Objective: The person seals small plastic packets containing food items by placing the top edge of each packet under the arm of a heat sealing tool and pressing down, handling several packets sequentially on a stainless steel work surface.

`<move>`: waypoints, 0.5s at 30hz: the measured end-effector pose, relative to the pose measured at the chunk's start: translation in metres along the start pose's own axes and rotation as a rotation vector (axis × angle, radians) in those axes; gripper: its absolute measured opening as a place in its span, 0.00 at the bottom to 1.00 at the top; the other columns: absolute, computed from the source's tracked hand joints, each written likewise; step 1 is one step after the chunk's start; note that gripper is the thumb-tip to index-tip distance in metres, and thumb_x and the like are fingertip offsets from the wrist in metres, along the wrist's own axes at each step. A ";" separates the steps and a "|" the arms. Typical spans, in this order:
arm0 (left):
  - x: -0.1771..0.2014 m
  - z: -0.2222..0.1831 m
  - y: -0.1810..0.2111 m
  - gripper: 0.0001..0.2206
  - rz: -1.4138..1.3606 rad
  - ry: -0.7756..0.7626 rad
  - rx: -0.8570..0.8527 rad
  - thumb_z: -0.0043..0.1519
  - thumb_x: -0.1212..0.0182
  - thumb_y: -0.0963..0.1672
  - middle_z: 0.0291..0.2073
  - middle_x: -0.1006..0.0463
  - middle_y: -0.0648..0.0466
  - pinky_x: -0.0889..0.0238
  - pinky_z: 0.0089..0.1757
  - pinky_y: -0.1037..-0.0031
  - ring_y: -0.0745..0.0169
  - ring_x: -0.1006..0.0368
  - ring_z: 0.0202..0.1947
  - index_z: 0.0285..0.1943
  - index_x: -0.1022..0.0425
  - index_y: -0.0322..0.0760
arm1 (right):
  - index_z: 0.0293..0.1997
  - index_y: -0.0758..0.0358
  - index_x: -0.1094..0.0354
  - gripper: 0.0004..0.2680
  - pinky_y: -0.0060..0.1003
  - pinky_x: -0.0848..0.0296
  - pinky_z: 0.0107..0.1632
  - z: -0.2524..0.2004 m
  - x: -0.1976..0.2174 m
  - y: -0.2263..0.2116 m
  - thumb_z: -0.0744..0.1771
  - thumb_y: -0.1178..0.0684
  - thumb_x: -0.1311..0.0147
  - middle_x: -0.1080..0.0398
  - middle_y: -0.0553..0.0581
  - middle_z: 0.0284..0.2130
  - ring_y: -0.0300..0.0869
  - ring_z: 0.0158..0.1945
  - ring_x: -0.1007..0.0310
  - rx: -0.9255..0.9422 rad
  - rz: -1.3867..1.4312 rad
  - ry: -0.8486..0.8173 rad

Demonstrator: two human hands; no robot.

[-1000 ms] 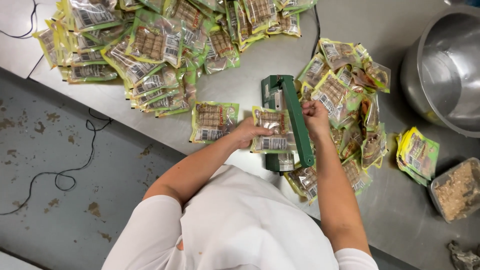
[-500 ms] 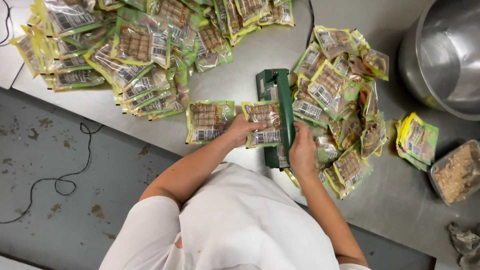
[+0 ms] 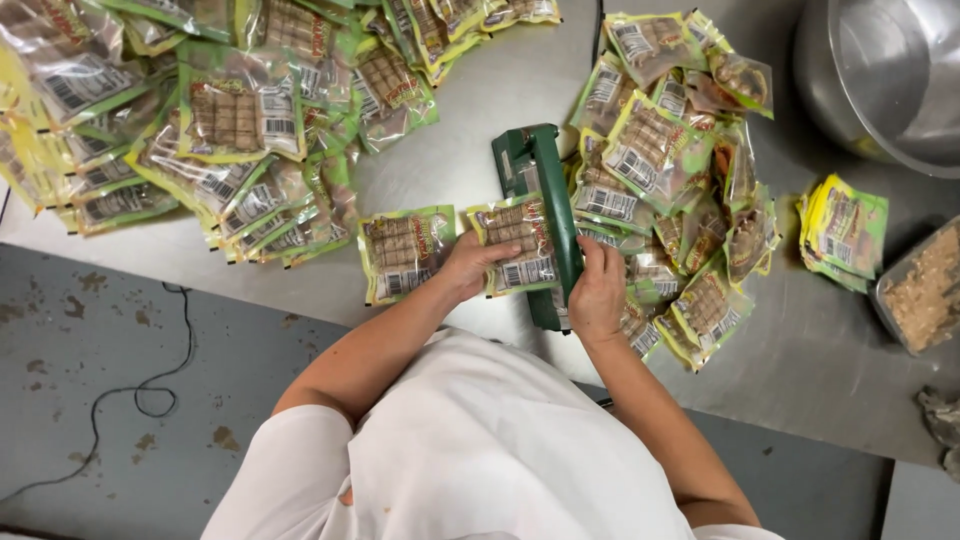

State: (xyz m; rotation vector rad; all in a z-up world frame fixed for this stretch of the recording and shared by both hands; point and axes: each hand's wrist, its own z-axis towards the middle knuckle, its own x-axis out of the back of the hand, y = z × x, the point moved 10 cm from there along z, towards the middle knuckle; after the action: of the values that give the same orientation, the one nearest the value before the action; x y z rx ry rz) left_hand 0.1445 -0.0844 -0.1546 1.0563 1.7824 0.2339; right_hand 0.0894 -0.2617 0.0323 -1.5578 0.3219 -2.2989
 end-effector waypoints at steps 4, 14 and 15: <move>-0.007 -0.004 0.006 0.20 0.014 0.020 0.007 0.47 0.17 0.35 0.40 0.16 0.46 0.27 0.47 0.66 0.60 0.19 0.40 0.48 0.18 0.26 | 0.64 0.53 0.34 0.15 0.51 0.27 0.51 0.004 0.001 -0.002 0.73 0.57 0.66 0.33 0.58 0.43 0.58 0.47 0.30 -0.012 -0.018 -0.022; -0.011 -0.014 0.009 0.19 0.031 0.027 0.021 0.49 0.18 0.36 0.42 0.15 0.44 0.25 0.47 0.63 0.56 0.18 0.41 0.50 0.17 0.27 | 0.65 0.53 0.34 0.17 0.52 0.26 0.49 -0.001 -0.003 0.004 0.70 0.61 0.64 0.32 0.58 0.44 0.59 0.48 0.30 -0.020 0.005 -0.025; -0.010 -0.016 0.010 0.20 0.027 0.040 0.008 0.50 0.19 0.37 0.42 0.16 0.45 0.25 0.48 0.62 0.57 0.18 0.42 0.51 0.18 0.28 | 0.65 0.54 0.34 0.17 0.52 0.26 0.49 0.000 -0.002 0.002 0.70 0.61 0.64 0.32 0.58 0.43 0.59 0.47 0.29 -0.011 -0.001 -0.022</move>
State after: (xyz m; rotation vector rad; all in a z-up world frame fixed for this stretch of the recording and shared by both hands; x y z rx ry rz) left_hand 0.1376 -0.0812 -0.1350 1.0890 1.8073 0.2660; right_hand 0.0905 -0.2630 0.0295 -1.5880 0.3284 -2.2822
